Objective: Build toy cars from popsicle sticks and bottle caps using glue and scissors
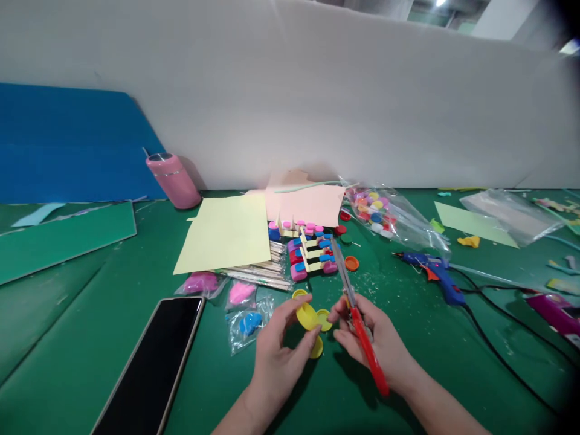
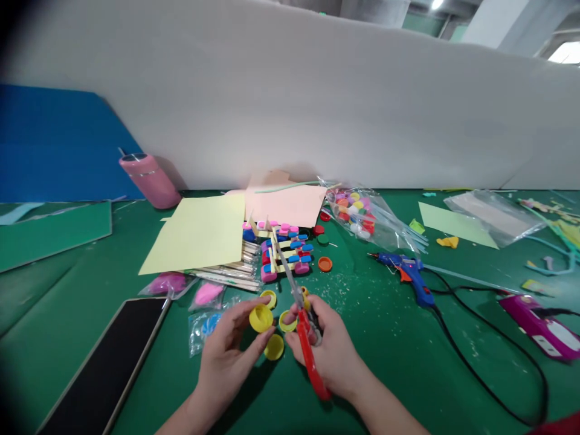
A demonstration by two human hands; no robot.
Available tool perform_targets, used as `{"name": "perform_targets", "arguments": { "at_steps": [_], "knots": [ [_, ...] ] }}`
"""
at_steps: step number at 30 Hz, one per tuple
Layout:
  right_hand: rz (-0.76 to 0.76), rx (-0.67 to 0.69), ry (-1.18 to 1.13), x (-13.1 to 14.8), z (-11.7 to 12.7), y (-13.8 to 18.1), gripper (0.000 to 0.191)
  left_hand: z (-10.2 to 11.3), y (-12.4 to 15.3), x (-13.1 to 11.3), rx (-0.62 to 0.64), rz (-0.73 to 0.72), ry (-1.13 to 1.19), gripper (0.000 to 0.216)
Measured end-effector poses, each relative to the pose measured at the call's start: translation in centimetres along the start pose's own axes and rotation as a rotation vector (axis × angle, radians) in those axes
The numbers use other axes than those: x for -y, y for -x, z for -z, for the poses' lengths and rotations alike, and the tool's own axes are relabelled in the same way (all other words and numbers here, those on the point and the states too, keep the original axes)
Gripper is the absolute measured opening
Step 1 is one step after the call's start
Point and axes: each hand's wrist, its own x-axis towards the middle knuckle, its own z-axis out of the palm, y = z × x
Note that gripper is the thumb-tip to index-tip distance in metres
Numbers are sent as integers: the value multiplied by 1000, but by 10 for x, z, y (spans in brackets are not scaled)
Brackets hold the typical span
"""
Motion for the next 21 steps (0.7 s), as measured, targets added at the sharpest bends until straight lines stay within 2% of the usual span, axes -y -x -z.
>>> {"name": "perform_targets", "arguments": {
  "at_steps": [5, 11, 16, 21],
  "knots": [
    [-1, 11, -211, 10, -17, -7, 33, 0, 5, 2, 71, -118, -89, 50],
    [21, -51, -150, 13, -24, -10, 33, 2, 5, 4, 39, -218, -236, 55],
    [31, -38, -128, 16, -22, -11, 34, 2, 8, 4, 25, -191, -248, 55],
    [31, 31, -217, 8, -18, -11, 35, -1, 7, 1, 38, -117, -199, 50]
  ]
}}
